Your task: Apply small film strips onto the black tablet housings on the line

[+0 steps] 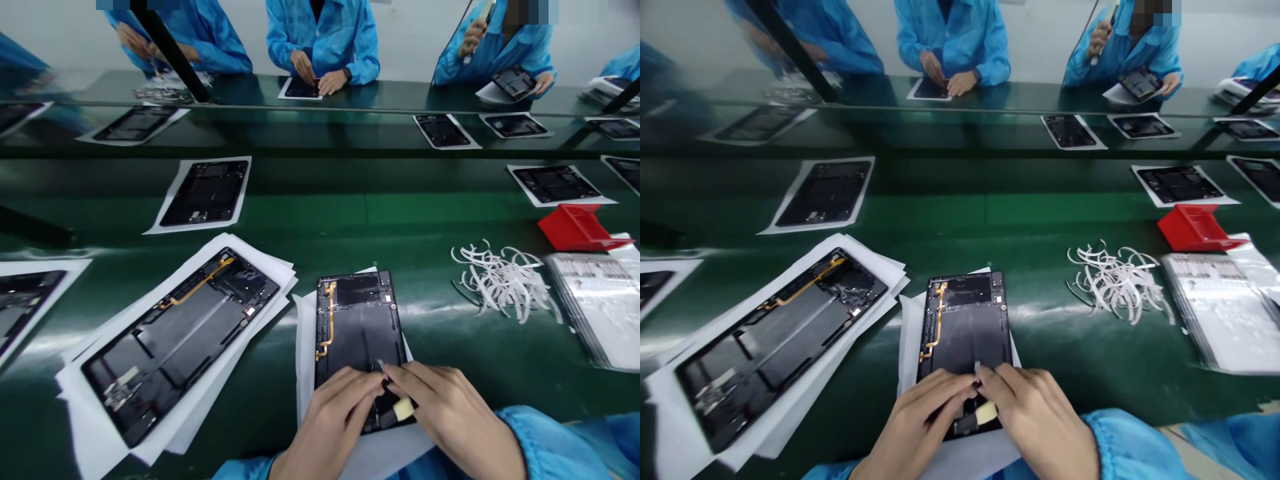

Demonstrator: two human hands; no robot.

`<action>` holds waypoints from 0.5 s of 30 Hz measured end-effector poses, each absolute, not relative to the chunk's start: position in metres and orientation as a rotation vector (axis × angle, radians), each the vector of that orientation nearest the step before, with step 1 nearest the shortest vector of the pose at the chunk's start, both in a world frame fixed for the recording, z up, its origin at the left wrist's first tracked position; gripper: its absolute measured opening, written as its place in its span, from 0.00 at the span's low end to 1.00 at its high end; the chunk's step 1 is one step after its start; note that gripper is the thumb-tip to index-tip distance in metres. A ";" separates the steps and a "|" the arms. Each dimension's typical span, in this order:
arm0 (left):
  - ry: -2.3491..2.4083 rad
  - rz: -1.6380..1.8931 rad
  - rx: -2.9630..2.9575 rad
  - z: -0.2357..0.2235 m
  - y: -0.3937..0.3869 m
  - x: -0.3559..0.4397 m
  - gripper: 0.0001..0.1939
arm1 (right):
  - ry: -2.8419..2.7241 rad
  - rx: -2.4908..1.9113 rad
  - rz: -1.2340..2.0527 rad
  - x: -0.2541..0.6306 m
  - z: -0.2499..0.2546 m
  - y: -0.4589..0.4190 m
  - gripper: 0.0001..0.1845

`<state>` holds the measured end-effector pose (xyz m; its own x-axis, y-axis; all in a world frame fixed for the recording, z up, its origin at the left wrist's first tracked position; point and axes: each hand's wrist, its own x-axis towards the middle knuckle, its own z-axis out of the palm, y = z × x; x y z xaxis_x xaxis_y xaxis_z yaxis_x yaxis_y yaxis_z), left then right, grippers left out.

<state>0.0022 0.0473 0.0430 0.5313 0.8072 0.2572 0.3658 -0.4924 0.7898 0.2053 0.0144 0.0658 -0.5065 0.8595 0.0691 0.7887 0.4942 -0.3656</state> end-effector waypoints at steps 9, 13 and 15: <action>0.863 0.654 2.574 0.033 0.036 -0.005 0.20 | -2.729 -1.256 -0.079 0.193 0.081 0.017 0.20; 0.849 0.604 2.568 0.033 0.036 -0.003 0.20 | -2.769 -1.257 0.042 0.194 0.079 0.026 0.14; 0.836 0.623 2.486 0.035 0.036 -0.010 0.19 | -2.738 -1.324 0.229 0.199 0.076 0.034 0.09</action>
<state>-0.0097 0.0359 0.0353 0.7156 0.6436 0.2715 0.4441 -0.7192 0.5344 0.1994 0.0342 0.0761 -0.6199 0.7845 0.0171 0.7707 0.6128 -0.1745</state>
